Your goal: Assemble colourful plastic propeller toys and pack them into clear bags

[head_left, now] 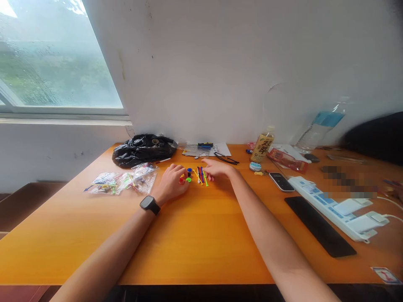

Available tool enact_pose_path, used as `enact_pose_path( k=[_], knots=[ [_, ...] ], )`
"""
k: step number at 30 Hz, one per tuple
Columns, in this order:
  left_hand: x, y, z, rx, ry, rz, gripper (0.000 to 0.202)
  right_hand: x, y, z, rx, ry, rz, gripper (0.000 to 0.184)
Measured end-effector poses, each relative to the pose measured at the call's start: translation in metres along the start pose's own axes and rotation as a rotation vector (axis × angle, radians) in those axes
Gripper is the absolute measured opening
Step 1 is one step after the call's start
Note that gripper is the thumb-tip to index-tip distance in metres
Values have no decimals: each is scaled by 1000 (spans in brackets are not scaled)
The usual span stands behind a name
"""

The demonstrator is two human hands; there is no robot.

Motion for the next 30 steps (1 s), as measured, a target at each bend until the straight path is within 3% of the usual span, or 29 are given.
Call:
enact_pose_path(
  k=[2,4,6,8,13,16,24,30],
  knots=[
    [10,0,-2,-10,-67,-1,9,1,1,1,49,29,-32,55],
    [20,4,-3,13,-127,12,9,9,-3,1,63,-57,-17,60],
    [27,9,-3,53,-145,27,16,22,-13,1,-15,-216,19,57],
    [29,13,-3,101,-109,50,24,28,-21,1,-101,-298,66,42],
    [33,15,-4,162,-35,98,41,3,-10,-2,-4,-61,160,23],
    [38,17,-5,195,-38,100,45,-6,0,-4,33,-3,180,25],
    [44,19,-7,197,-70,118,42,10,17,-17,-12,-119,235,32],
    [41,20,-6,217,-91,97,55,12,24,-22,-71,-162,228,28]
  ],
)
Point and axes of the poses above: each hand's wrist, its own z-axis away from the middle knuckle, its own y-axis out of the palm, x = y × z, the point moved 7 cm from there along -z, towards the middle knuckle, and after that the axes turned 14 degrees about -y, right-handed, at the moved point
